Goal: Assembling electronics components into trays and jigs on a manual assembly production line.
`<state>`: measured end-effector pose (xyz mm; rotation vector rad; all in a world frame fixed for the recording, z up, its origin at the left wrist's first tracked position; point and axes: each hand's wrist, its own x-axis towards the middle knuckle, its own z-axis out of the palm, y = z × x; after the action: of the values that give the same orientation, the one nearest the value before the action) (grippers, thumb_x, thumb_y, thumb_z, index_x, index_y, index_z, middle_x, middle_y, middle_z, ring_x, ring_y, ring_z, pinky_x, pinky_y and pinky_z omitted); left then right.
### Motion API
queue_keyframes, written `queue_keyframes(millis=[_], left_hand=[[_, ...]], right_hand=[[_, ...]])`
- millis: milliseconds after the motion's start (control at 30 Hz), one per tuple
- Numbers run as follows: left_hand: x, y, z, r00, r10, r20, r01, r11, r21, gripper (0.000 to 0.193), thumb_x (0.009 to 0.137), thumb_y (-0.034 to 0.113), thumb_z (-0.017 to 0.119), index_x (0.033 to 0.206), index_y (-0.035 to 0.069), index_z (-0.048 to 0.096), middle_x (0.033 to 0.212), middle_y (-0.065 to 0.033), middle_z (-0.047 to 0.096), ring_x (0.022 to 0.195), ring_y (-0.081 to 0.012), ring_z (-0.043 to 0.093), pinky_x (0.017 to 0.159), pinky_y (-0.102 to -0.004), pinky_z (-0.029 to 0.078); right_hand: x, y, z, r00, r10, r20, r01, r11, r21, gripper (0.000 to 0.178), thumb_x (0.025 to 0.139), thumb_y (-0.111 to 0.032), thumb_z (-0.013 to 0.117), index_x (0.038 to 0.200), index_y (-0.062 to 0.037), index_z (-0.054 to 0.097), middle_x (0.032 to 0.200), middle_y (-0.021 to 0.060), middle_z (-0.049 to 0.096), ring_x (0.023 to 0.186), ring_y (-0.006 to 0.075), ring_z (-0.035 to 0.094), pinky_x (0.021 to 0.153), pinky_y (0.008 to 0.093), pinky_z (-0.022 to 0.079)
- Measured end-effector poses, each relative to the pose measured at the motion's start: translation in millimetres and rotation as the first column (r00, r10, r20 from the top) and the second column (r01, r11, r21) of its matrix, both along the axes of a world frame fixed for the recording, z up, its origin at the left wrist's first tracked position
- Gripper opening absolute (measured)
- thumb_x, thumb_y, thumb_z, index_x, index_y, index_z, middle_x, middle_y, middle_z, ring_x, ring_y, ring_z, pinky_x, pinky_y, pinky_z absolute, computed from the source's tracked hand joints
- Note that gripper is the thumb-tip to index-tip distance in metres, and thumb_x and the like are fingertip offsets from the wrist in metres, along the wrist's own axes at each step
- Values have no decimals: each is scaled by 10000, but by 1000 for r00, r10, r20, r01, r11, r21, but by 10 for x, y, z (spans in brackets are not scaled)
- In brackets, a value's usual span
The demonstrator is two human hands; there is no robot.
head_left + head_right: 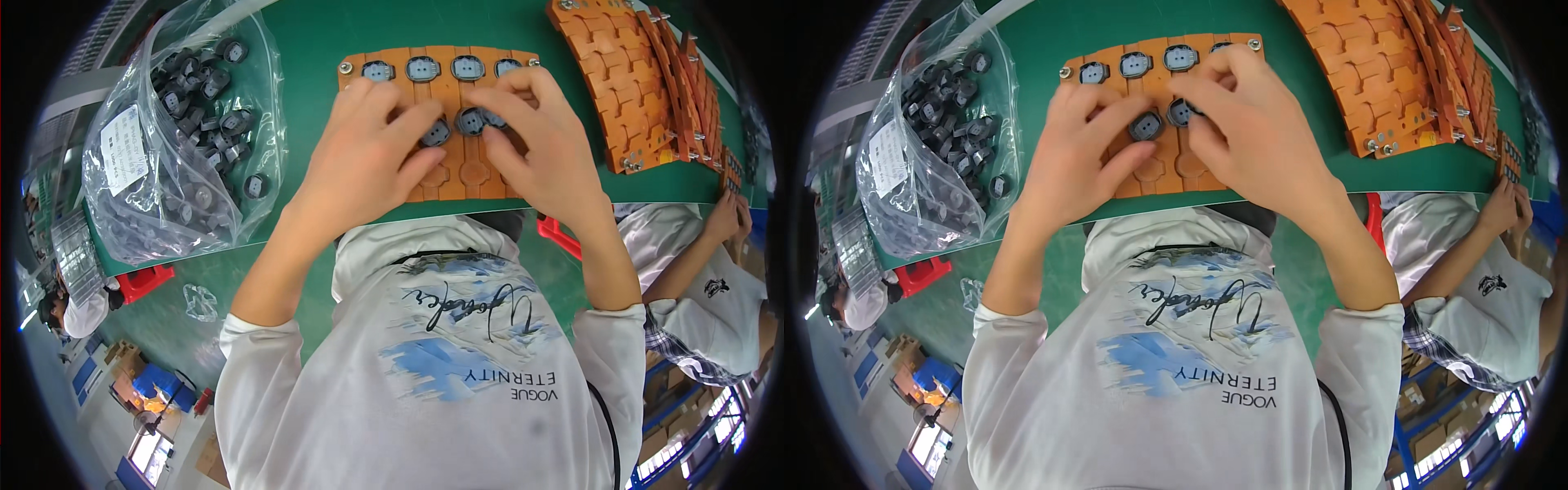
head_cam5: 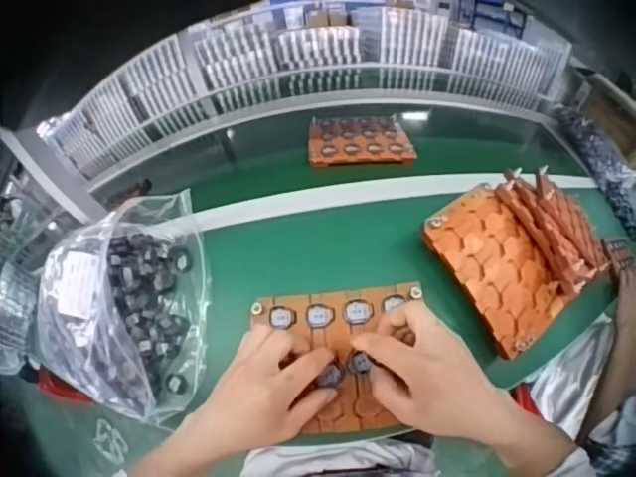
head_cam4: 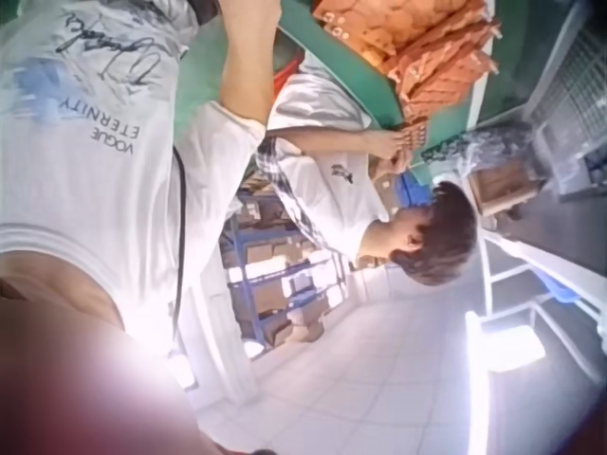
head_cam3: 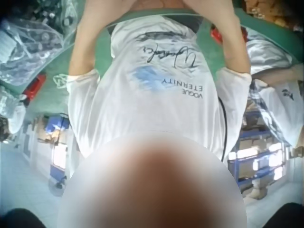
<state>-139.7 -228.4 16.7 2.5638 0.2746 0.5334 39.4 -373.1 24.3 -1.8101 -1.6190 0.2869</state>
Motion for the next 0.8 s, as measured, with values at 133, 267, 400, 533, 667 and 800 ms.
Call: queue_keyframes(millis=[133, 267, 400, 533, 667, 800], left_hand=[[24, -1, -10, 1000, 6, -18, -6, 999, 35, 395, 691, 202, 848, 1039, 80, 706, 921, -79, 547, 886, -296, 518, 806, -398, 456], [-41, 39, 50, 987, 143, -69, -138, 988, 73, 391, 690, 209, 846, 1045, 109, 716, 984, -67, 582, 947, -291, 529, 853, -396, 448], [39, 171, 88, 982, -188, 2, 186, 976, 115, 379, 720, 136, 830, 1072, 80, 702, 1072, -54, 626, 987, -300, 532, 849, -393, 465], [105, 196, -58, 986, -163, -22, 164, 985, 54, 356, 727, 141, 801, 1070, 109, 712, 1010, -56, 604, 976, -270, 548, 867, -383, 469], [103, 159, -29, 999, -47, -2, 47, 992, 114, 321, 723, 132, 803, 1023, 77, 703, 965, -67, 592, 951, -284, 556, 850, -402, 475], [74, 204, 15, 984, -177, 11, 176, 984, 37, 352, 739, 82, 788, 1077, 48, 698, 1005, -90, 605, 924, -299, 580, 818, -385, 496]], right_hand=[[-16, 46, -45, 995, 97, 10, -96, 992, -83, 339, 835, -49, 710, 1171, -50, 661, 1115, 101, 558, 925, 276, 604, 810, 342, 514], [48, 58, -13, 992, 124, -20, -125, 978, -166, 340, 844, -100, 730, 1170, -51, 653, 1114, 108, 564, 964, 272, 616, 822, 344, 513], [112, 63, 75, 990, 72, 118, -50, 982, -185, 361, 838, -205, 765, 1143, -54, 644, 996, 110, 624, 884, 278, 645, 759, 357, 524], [98, 70, 114, 971, 1, 240, 69, 957, -282, 406, 841, -299, 774, 1139, -59, 639, 894, 101, 653, 775, 274, 654, 671, 357, 519], [245, -8, 97, 992, 4, 129, 34, 955, -295, 408, 846, -324, 769, 1117, -44, 648, 914, 105, 644, 783, 249, 645, 670, 345, 506], [385, -67, 97, 999, 51, -21, -53, 982, -183, 387, 830, -314, 787, 1061, -28, 668, 896, 115, 610, 776, 234, 624, 671, 337, 493]])
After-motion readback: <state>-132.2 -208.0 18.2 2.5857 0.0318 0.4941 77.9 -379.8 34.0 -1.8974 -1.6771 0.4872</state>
